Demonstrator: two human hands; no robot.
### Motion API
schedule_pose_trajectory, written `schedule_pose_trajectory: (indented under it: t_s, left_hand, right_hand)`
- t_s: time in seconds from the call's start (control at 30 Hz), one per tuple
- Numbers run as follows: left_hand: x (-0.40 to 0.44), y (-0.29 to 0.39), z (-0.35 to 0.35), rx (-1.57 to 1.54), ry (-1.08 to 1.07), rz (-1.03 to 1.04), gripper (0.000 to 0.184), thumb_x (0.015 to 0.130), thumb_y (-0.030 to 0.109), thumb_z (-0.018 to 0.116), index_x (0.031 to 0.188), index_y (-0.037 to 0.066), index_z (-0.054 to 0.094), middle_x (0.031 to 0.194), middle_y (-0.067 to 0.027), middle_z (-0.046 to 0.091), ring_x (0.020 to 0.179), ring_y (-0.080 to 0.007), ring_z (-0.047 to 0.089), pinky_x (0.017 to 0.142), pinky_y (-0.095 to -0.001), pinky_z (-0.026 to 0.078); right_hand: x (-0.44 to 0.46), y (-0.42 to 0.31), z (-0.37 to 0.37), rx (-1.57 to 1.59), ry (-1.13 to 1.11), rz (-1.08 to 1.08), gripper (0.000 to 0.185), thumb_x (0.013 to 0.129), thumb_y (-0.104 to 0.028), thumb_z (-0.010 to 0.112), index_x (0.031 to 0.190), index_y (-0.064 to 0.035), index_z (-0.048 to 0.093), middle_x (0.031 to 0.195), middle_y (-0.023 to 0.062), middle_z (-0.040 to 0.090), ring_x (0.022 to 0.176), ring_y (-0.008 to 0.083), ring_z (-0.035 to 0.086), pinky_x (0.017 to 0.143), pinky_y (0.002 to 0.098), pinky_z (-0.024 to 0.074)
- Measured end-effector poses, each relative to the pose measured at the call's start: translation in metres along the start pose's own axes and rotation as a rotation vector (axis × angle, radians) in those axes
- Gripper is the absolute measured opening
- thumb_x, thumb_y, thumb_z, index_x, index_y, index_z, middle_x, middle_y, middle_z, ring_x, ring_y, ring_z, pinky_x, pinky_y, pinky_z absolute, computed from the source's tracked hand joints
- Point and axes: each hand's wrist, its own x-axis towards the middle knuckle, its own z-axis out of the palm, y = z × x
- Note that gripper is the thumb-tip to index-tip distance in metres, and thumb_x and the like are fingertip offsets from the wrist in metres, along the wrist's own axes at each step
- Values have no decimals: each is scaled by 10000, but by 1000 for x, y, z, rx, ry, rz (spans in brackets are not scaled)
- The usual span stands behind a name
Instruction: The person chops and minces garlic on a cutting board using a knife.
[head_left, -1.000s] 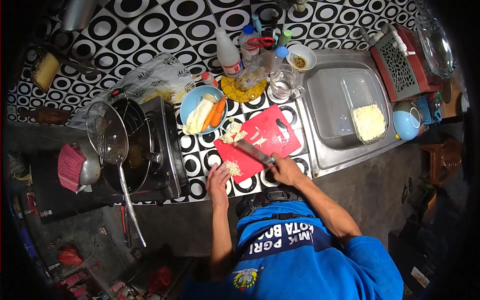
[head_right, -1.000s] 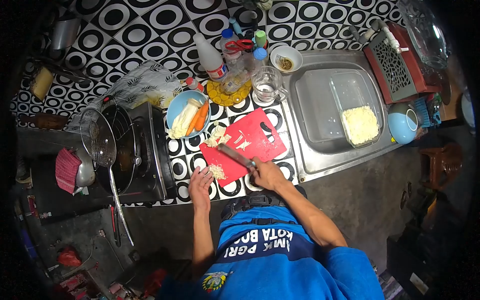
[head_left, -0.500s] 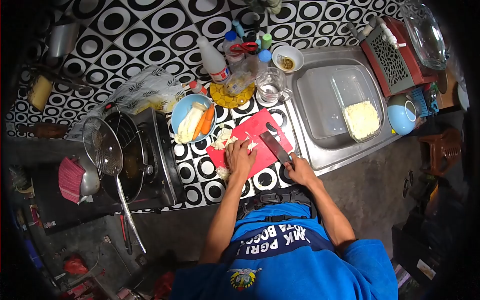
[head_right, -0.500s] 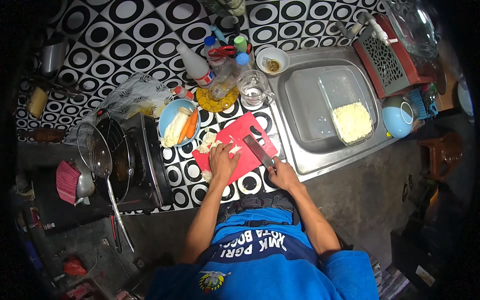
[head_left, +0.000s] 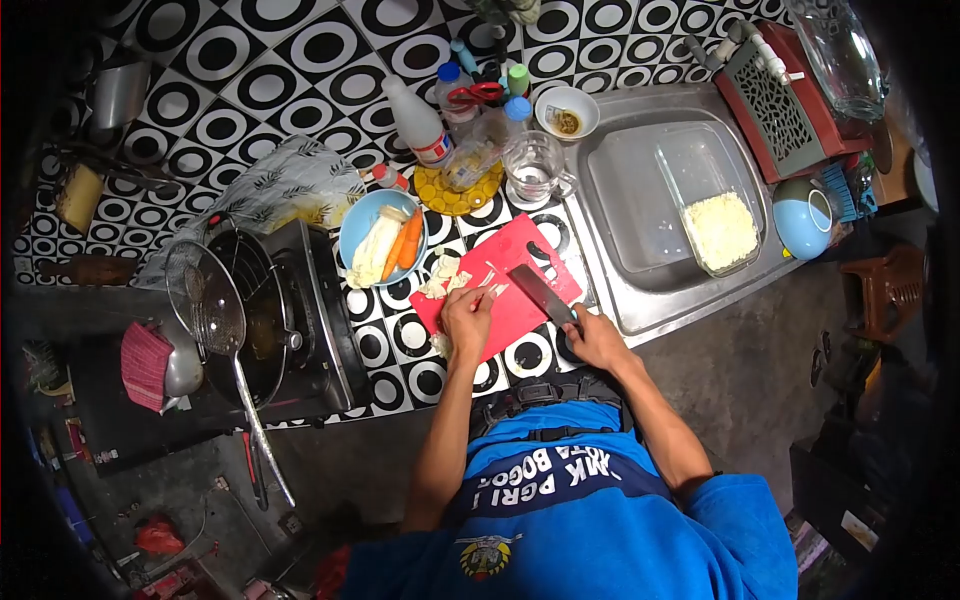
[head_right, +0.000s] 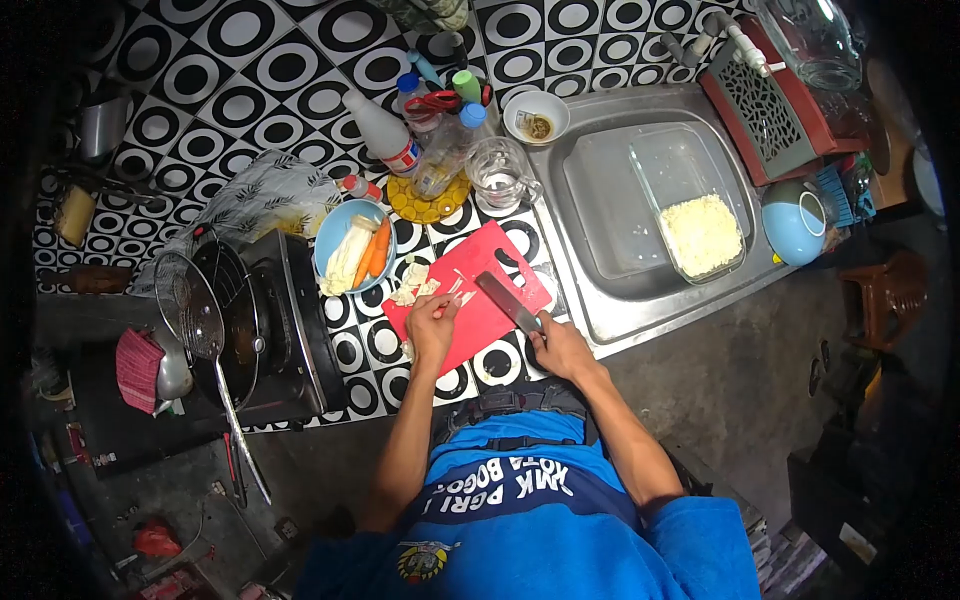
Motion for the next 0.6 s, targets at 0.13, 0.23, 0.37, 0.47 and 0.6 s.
schedule_pose_trajectory:
  t_s: [0.13,0.23,0.37,0.47,0.6]
  left_hand:
    - [-31,-15,-12,120,-40,27,164,779,190,715,890,70,728,717,-85,614,615,-208,564,582,-319,453]
    - [-54,-25,-8,145,-115,98,138,765,147,683,872,72,725,753,-105,638,707,-284,590,714,-383,463]
    - [-65,-24,0,188,-139,85,125,763,151,663,850,77,714,804,-118,656,766,-323,595,727,-411,478]
    - [-64,-20,3,209,-133,60,122,761,154,665,833,64,706,790,-123,657,755,-315,601,704,-411,478]
    - [-65,-21,5,239,-101,78,110,748,147,654,822,79,701,754,-118,639,725,-323,599,666,-428,485]
  right_hand:
    - [-4,-2,2,-198,-173,-69,397,822,-171,579,1168,-17,458,872,276,633,884,450,601,791,512,472]
    - [-5,-13,2,-355,-253,-56,481,751,-151,637,1171,-10,451,898,261,638,907,431,607,808,498,487]
    - [-11,-25,8,-355,-197,-152,412,732,-119,631,1072,15,439,813,263,630,821,440,614,726,498,496]
    - [-13,-27,18,-380,-203,-143,441,732,-131,659,1079,15,430,829,263,631,827,433,618,726,491,501]
    - [-11,-44,12,-459,-227,-116,588,734,-162,690,1211,38,408,832,255,633,826,421,627,720,473,513]
